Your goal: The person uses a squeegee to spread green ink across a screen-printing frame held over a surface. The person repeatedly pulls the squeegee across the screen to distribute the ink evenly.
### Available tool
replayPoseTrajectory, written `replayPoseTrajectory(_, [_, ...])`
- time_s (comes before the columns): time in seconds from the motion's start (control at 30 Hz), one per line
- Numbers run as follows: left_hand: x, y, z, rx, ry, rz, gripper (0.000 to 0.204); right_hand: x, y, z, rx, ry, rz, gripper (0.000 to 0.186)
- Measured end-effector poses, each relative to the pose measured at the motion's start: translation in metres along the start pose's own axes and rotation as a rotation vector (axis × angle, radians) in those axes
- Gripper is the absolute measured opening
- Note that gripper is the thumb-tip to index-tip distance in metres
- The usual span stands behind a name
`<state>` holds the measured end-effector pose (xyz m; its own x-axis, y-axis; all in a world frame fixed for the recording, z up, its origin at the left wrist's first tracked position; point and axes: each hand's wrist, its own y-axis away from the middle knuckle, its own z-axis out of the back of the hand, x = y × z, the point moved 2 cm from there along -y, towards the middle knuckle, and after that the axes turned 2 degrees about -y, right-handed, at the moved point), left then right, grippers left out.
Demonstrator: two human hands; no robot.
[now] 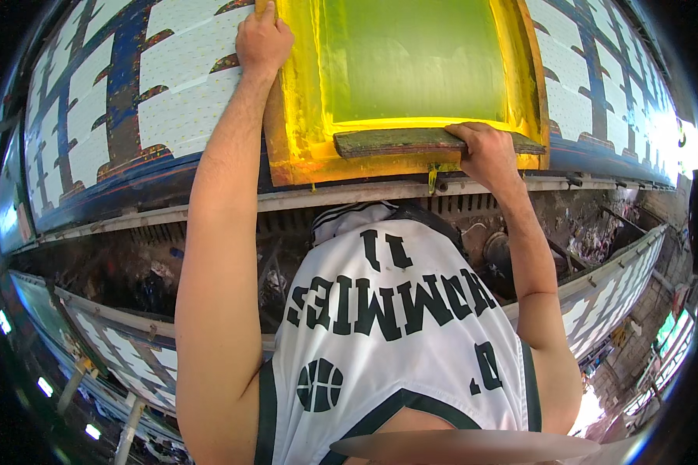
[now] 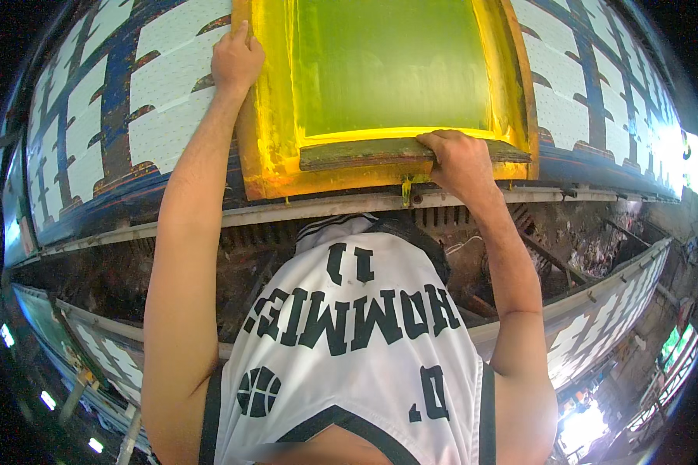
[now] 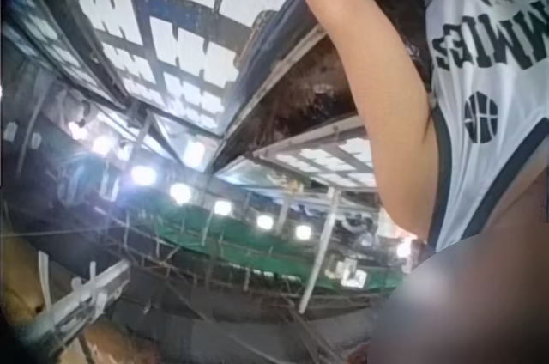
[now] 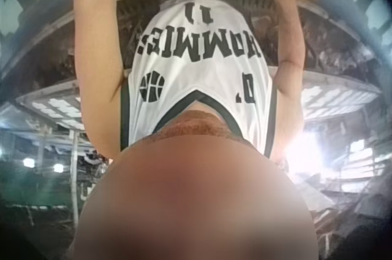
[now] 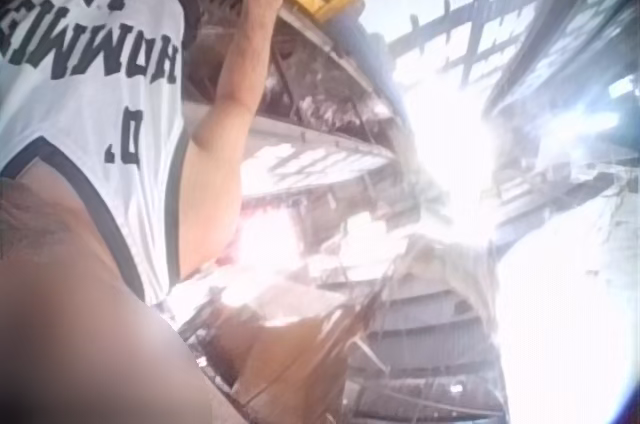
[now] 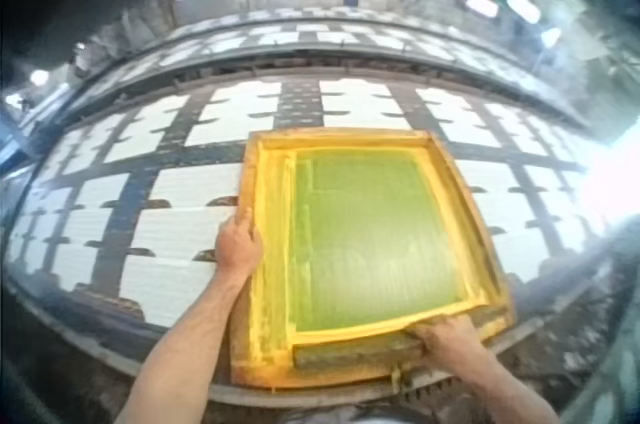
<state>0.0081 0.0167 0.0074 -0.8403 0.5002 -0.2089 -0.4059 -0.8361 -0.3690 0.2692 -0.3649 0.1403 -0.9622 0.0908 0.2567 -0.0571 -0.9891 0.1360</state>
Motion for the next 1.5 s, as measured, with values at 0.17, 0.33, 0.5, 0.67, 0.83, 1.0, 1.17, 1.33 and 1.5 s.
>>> replayPoseTrajectory(0.17, [-0.005, -0.001, -0.002, -0.019, 0.004, -0.003, 0.053, 0.004, -0.004, -0.007, -0.013, 0.023, -0.036, 0.051])
replayPoseTrajectory(0.33, [-0.004, 0.000, -0.003, -0.037, 0.010, -0.017, 0.051, 0.001, -0.014, -0.030, -0.101, 0.041, 0.010, 0.057])
replayPoseTrajectory(0.5, [-0.011, 0.001, 0.007, -0.041, 0.024, -0.005, 0.052, -0.013, -0.052, -0.037, -0.155, 0.055, -0.046, 0.058])
replayPoseTrajectory(0.67, [-0.018, 0.000, 0.017, -0.005, -0.002, 0.017, 0.049, -0.054, -0.159, -0.021, -0.147, 0.125, -0.063, 0.039])
replayPoseTrajectory(0.83, [-0.021, -0.004, 0.020, 0.022, -0.017, 0.022, 0.049, -0.109, -0.286, 0.001, -0.200, 0.198, -0.039, 0.020])
replayPoseTrajectory(1.0, [-0.022, -0.003, 0.018, 0.025, -0.027, 0.042, 0.049, -0.157, -0.389, 0.018, -0.247, 0.230, -0.016, 0.019])
replayPoseTrajectory(1.17, [-0.023, -0.003, 0.020, 0.048, -0.027, 0.062, 0.049, -0.181, -0.451, 0.035, -0.238, 0.205, -0.014, 0.023])
replayPoseTrajectory(1.33, [-0.025, -0.003, 0.022, 0.016, -0.025, 0.050, 0.048, -0.190, -0.461, 0.061, -0.216, 0.169, -0.001, 0.027])
replayPoseTrajectory(1.5, [-0.025, -0.003, 0.022, -0.009, -0.005, 0.030, 0.047, -0.182, -0.479, 0.064, -0.231, 0.167, -0.003, 0.026])
